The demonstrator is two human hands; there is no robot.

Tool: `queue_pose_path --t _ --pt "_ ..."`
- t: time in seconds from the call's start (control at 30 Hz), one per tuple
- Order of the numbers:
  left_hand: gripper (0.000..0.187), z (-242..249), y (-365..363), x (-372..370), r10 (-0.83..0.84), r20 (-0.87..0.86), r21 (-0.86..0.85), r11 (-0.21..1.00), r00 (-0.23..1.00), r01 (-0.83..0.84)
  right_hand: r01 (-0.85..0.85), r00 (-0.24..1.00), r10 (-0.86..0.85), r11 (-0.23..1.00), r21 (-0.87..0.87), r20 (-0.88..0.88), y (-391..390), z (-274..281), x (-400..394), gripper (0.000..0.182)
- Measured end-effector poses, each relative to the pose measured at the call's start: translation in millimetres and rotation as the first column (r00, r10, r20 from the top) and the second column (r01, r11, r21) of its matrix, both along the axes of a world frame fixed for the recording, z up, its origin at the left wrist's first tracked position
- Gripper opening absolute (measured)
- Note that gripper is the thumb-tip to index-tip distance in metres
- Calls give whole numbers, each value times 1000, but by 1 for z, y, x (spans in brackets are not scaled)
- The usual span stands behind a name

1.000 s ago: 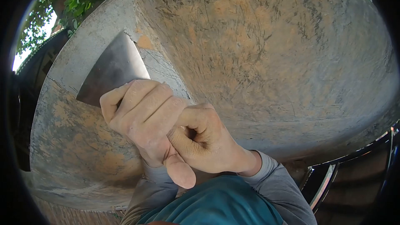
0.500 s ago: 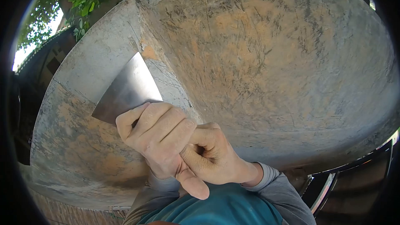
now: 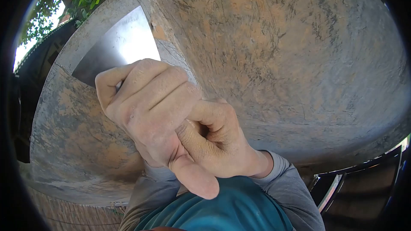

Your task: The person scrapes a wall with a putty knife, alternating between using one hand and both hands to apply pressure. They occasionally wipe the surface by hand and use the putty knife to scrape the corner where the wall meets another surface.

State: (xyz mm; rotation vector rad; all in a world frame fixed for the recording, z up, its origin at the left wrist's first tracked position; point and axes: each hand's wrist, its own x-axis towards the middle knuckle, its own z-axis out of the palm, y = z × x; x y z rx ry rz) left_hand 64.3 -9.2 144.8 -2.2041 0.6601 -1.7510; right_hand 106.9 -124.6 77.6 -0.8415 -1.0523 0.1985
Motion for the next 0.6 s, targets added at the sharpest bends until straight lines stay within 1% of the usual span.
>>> queue_pose_path --t 0.03,0.1,0.13,0.23,0.27,0.37,0.4,0.43,0.5,0.57,0.6 --pt "89 -9 -1 0 28 11 -42 999 1000 -28 4 1000 -4 1000 9 24 -3 -3 -2 17" --pt "86 -23 -6 0 87 25 -127 988 996 -83 -42 999 42 998 -49 13 -4 -15 -2 17" --pt "90 -22 -4 -1 97 -18 -146 984 995 -99 -63 998 63 994 -85 -1 -2 -14 0 18" --pt "86 -8 -1 -7 71 -88 -132 988 994 -83 -26 999 24 999 -41 -45 5 -1 -4 18" --pt "79 -7 -6 -15 64 -130 -135 988 989 -82 -5 999 4 1000 -30 -44 3 -2 -8 18" --pt "72 -33 -3 8 -6 45 -178 984 999 14 8 998 -12 999 -49 -65 -1 -11 -9 19" --pt "81 -28 -1 4 34 -9 -167 985 999 -35 15 998 -19 997 -71 -62 0 -12 -6 19" --pt "84 -24 0 3 34 -24 -157 987 999 -37 21 998 -26 995 -93 -58 2 -9 -4 19" --pt "90 -16 2 3 35 -52 -138 989 998 -42 30 998 -35 996 -84 -61 4 -2 -1 18" --pt "90 -7 -7 -5 58 -104 -134 988 993 -71 34 998 -38 996 -86 -53 0 -4 -2 16" --pt "90 -17 -13 -6 68 -78 -158 984 995 -80 24 992 -31 998 -60 -120 -4 -9 -10 15"
